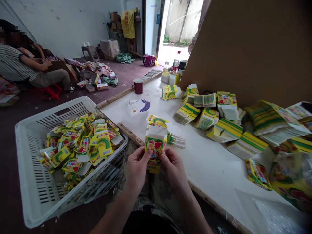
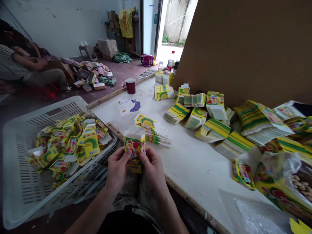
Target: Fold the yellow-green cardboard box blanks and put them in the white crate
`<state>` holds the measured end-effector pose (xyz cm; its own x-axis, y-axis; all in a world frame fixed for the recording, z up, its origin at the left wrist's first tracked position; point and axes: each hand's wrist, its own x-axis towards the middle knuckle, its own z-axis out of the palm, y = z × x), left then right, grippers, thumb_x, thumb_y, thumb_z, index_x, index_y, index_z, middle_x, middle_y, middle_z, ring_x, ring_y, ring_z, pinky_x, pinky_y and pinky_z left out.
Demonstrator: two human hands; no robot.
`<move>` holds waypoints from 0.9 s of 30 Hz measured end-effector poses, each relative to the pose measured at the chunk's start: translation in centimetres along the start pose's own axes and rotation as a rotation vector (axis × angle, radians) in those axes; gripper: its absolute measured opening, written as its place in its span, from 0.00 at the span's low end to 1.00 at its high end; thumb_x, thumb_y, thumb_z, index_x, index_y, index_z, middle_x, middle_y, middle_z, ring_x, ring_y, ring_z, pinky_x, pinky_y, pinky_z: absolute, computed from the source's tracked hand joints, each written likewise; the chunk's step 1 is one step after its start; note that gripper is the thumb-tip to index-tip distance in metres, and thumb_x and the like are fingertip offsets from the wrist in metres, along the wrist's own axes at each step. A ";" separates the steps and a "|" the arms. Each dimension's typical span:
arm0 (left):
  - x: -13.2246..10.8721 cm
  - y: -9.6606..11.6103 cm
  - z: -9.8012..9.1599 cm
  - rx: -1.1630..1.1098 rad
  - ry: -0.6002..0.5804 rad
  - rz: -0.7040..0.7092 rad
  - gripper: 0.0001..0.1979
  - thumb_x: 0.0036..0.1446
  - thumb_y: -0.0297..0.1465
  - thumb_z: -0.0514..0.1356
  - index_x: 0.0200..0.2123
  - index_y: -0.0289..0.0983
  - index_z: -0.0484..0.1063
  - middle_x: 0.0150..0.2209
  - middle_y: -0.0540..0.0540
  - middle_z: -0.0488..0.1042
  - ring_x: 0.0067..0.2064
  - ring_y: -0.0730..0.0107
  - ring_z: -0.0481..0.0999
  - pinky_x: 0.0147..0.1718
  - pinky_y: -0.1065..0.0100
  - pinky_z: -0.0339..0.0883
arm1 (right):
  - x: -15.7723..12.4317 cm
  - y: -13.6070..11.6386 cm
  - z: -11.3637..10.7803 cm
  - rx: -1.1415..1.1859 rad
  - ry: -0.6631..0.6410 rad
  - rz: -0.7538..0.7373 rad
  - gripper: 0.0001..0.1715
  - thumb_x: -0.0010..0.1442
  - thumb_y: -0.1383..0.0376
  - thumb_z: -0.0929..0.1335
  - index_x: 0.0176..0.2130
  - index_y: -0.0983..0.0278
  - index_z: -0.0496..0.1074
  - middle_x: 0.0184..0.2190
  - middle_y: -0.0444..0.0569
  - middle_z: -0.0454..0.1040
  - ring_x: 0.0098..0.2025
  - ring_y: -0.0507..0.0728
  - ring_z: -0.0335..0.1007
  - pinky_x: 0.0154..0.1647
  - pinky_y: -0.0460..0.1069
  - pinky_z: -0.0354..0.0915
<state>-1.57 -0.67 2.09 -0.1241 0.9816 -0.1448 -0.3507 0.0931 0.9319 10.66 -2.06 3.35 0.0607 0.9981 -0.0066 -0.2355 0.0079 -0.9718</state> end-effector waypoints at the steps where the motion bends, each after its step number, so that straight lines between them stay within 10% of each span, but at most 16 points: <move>1: 0.0 0.2 0.0 -0.029 -0.027 -0.006 0.12 0.50 0.40 0.70 0.35 0.40 0.81 0.31 0.51 0.81 0.32 0.73 0.76 0.34 0.75 0.70 | 0.0 0.1 -0.1 -0.046 0.021 -0.008 0.15 0.59 0.53 0.70 0.39 0.61 0.75 0.35 0.47 0.79 0.36 0.57 0.73 0.41 0.49 0.68; 13: 1.7 2.0 -1.6 -0.130 -0.095 0.018 0.17 0.53 0.43 0.67 0.41 0.39 0.78 0.38 0.47 0.81 0.38 0.69 0.77 0.39 0.71 0.70 | -0.3 -2.3 -2.1 -0.557 -0.090 -0.188 0.12 0.61 0.67 0.68 0.42 0.59 0.81 0.34 0.48 0.80 0.35 0.58 0.73 0.36 0.50 0.67; 19: 1.8 4.6 -2.9 0.470 -0.497 0.126 0.47 0.39 0.48 0.73 0.60 0.38 0.63 0.58 0.37 0.70 0.59 0.48 0.68 0.57 0.56 0.62 | -1.0 -4.3 -3.2 -1.122 -0.263 -0.616 0.21 0.63 0.74 0.66 0.48 0.51 0.78 0.43 0.49 0.78 0.47 0.62 0.69 0.55 0.63 0.61; 23: 0.7 4.0 -1.7 0.823 -0.558 0.096 0.39 0.40 0.37 0.73 0.57 0.40 0.64 0.46 0.44 0.77 0.46 0.52 0.77 0.45 0.57 0.70 | -1.6 -3.4 -2.7 -0.885 0.015 -0.610 0.33 0.63 0.69 0.68 0.63 0.49 0.61 0.64 0.51 0.61 0.66 0.66 0.54 0.67 0.67 0.48; 27: -0.6 2.9 -0.8 0.845 -0.527 0.219 0.37 0.47 0.31 0.67 0.59 0.40 0.56 0.48 0.41 0.75 0.47 0.54 0.77 0.45 0.59 0.70 | -1.5 -1.9 -2.4 -0.337 0.135 -0.195 0.35 0.61 0.55 0.69 0.64 0.55 0.60 0.65 0.52 0.62 0.66 0.67 0.56 0.64 0.63 0.57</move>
<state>-3.23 -1.10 4.64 0.3895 0.9205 0.0318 0.4262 -0.2108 0.8797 13.28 -3.75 4.61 0.2046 0.9629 0.1761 0.1223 0.1533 -0.9806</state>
